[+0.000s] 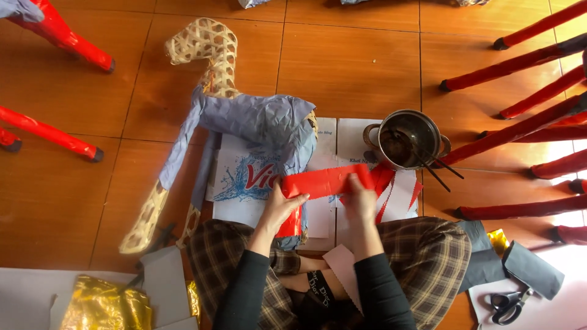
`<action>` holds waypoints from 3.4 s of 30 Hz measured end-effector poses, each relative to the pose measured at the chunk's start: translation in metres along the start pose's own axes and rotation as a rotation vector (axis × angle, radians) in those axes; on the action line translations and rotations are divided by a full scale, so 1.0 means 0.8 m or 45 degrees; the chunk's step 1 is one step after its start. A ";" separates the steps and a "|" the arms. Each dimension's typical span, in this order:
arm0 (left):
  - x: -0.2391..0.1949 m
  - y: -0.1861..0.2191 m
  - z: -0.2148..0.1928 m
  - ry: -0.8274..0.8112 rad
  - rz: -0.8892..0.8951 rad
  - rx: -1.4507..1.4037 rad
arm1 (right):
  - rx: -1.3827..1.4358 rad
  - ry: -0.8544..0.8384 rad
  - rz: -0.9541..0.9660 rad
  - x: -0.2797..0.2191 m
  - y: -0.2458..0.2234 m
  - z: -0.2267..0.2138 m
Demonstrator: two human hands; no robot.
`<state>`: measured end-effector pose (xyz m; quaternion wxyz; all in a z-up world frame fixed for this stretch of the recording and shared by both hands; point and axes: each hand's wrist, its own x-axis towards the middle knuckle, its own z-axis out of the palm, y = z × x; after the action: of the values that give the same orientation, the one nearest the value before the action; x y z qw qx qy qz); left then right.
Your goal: The person sits on the floor and wraps a giraffe-shaped craft with red and black paper. They tear and smooth the paper around the legs and neck, using a brush to apply adhesive from a nearby pot. The giraffe is placed on a cardboard sheet, and other similar crafts are visible nearby.
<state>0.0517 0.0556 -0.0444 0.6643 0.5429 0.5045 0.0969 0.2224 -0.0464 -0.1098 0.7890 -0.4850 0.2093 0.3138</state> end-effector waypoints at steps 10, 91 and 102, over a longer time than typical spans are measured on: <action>-0.038 0.064 0.002 0.026 -0.011 0.361 | -1.109 -0.175 -0.464 -0.119 0.000 0.018; 0.003 0.056 -0.003 0.002 0.153 0.074 | 0.219 -0.175 0.376 -0.021 0.061 0.039; 0.019 0.036 0.003 0.101 0.020 0.383 | -0.562 0.112 -0.710 -0.090 -0.007 0.054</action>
<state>0.0726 0.0760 -0.0302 0.5541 0.6360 0.5350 0.0469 0.1761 -0.0305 -0.0412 0.7106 -0.6954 0.0299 0.1029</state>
